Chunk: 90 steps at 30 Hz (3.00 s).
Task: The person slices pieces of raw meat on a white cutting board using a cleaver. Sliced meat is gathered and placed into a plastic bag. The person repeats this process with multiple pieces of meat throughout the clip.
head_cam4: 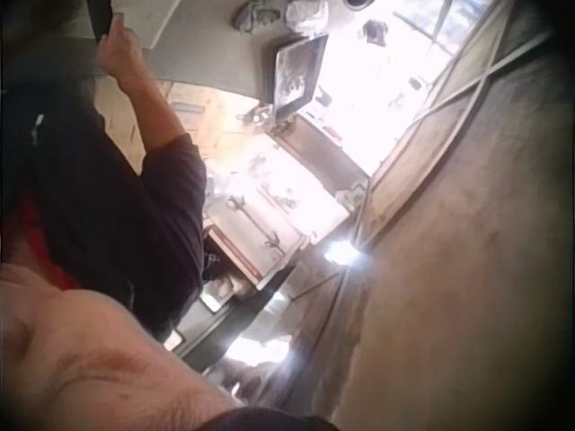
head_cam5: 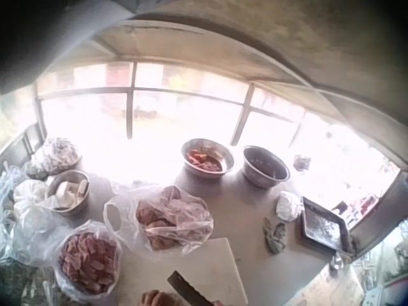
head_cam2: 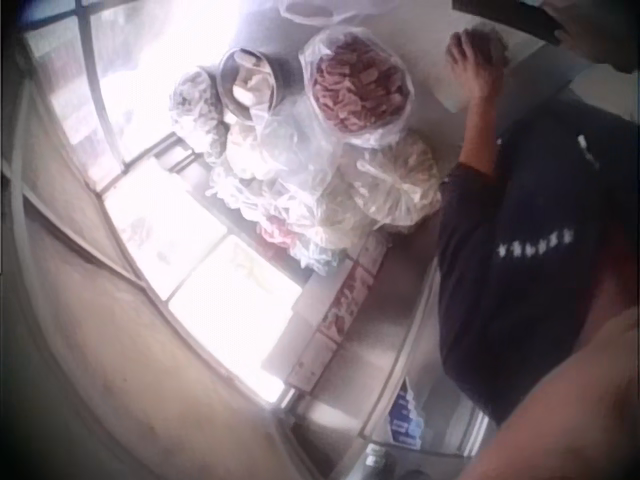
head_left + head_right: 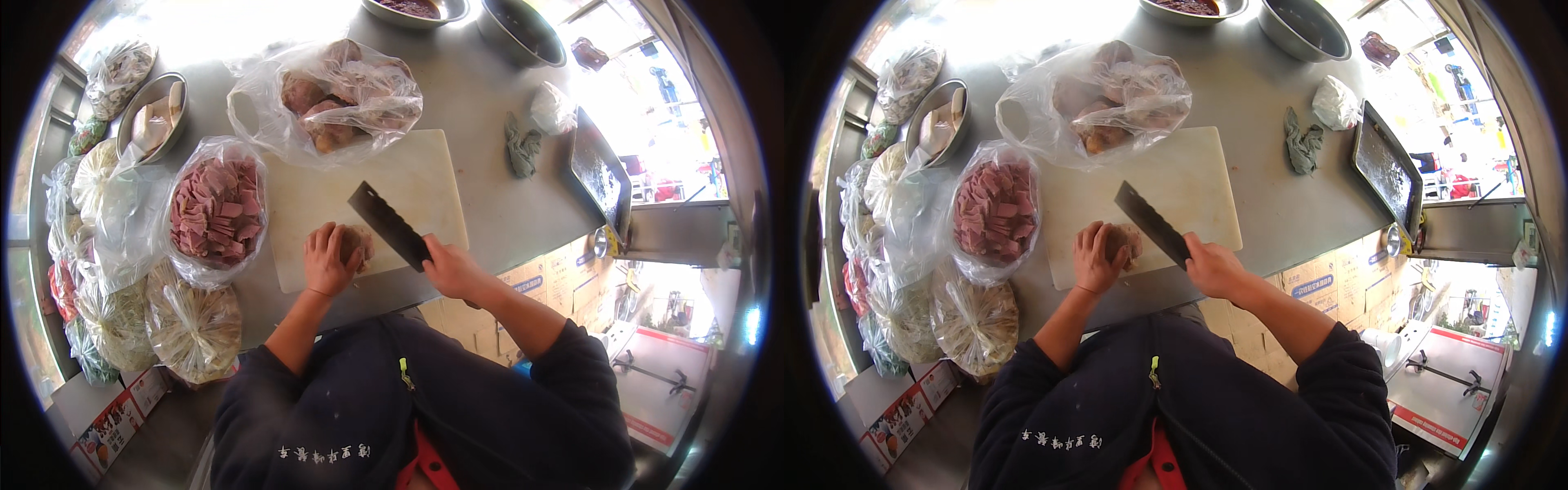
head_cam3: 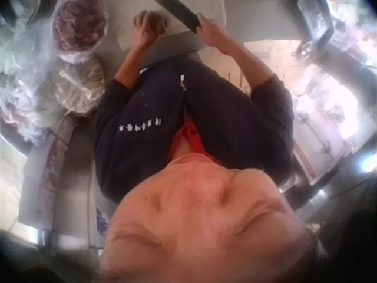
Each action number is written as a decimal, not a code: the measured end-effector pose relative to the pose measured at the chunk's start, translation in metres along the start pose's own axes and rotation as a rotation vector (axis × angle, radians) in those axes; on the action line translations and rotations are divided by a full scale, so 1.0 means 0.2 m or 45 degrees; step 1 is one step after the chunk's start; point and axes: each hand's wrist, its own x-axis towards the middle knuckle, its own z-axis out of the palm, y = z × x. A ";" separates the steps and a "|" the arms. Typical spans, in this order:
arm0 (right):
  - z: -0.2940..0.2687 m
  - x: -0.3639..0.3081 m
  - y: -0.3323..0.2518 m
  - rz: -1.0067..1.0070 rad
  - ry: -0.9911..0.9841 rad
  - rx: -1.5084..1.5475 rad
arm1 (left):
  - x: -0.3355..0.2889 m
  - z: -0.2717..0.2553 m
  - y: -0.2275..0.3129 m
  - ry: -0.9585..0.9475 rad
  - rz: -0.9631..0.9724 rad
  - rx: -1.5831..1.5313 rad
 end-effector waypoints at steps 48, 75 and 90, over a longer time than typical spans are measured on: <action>0.45 0.42 -0.13 0.008 -0.058 -0.120 | -0.10 0.28 -0.06 0.293 -0.081 -0.137; 0.16 0.41 -0.35 0.002 -0.383 -0.228 | -0.20 0.13 -0.17 0.134 0.007 -0.242; 0.24 0.45 -0.10 -0.157 -0.140 -0.227 | -0.20 0.05 -0.11 0.081 0.051 -0.160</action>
